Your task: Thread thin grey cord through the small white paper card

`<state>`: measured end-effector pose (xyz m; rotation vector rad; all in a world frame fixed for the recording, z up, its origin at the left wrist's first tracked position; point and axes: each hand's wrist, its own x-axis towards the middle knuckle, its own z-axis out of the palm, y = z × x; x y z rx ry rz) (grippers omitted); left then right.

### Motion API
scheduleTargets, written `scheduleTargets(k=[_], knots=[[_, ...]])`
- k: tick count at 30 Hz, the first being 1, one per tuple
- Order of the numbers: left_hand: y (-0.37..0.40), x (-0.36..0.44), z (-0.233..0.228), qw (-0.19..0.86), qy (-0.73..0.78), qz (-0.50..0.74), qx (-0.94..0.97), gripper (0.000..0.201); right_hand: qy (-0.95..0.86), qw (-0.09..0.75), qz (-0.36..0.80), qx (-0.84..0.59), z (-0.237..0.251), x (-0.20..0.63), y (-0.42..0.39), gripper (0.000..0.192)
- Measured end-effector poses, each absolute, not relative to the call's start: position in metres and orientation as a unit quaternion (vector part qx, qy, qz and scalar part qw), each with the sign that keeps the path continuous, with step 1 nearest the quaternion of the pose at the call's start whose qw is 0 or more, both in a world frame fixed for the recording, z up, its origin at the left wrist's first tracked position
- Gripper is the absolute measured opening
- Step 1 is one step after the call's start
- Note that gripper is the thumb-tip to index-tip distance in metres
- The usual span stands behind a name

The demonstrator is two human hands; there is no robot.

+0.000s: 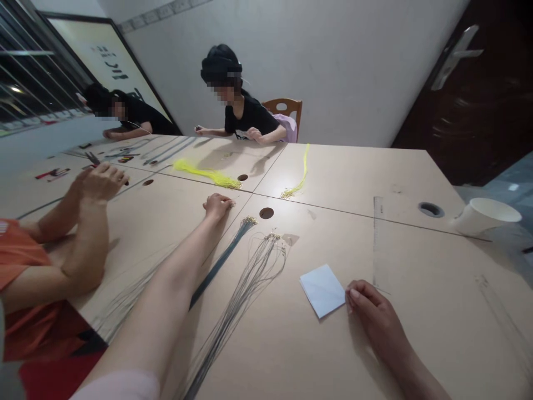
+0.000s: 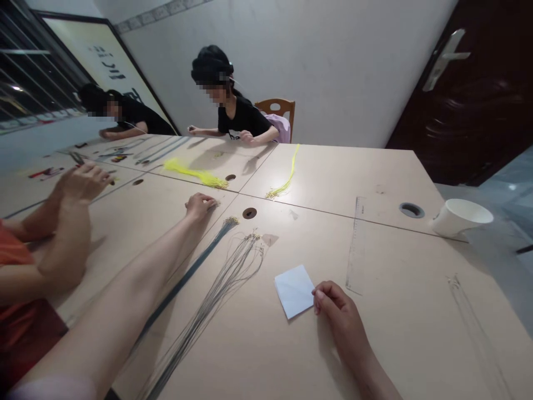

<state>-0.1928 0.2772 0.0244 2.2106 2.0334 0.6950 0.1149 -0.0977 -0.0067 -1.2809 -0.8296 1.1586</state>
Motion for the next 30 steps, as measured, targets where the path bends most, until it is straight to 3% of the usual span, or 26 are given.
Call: scheduleTargets(k=[11,20,30], knots=[[0.193,-0.272,0.076,0.046,0.593,0.173,0.785,0.04,-0.33,0.594,0.504,-0.532,-0.014,0.119,-0.108,0.015],[0.065,-0.312,0.055,0.104,0.55,0.058,0.827,0.039,-0.315,0.616,0.518,-0.503,-0.019,0.123,-0.112,0.011],[0.017,-0.358,0.056,0.043,0.6,-0.04,0.798,0.036,-0.32,0.62,0.512,-0.502,-0.018,0.123,-0.114,0.011]])
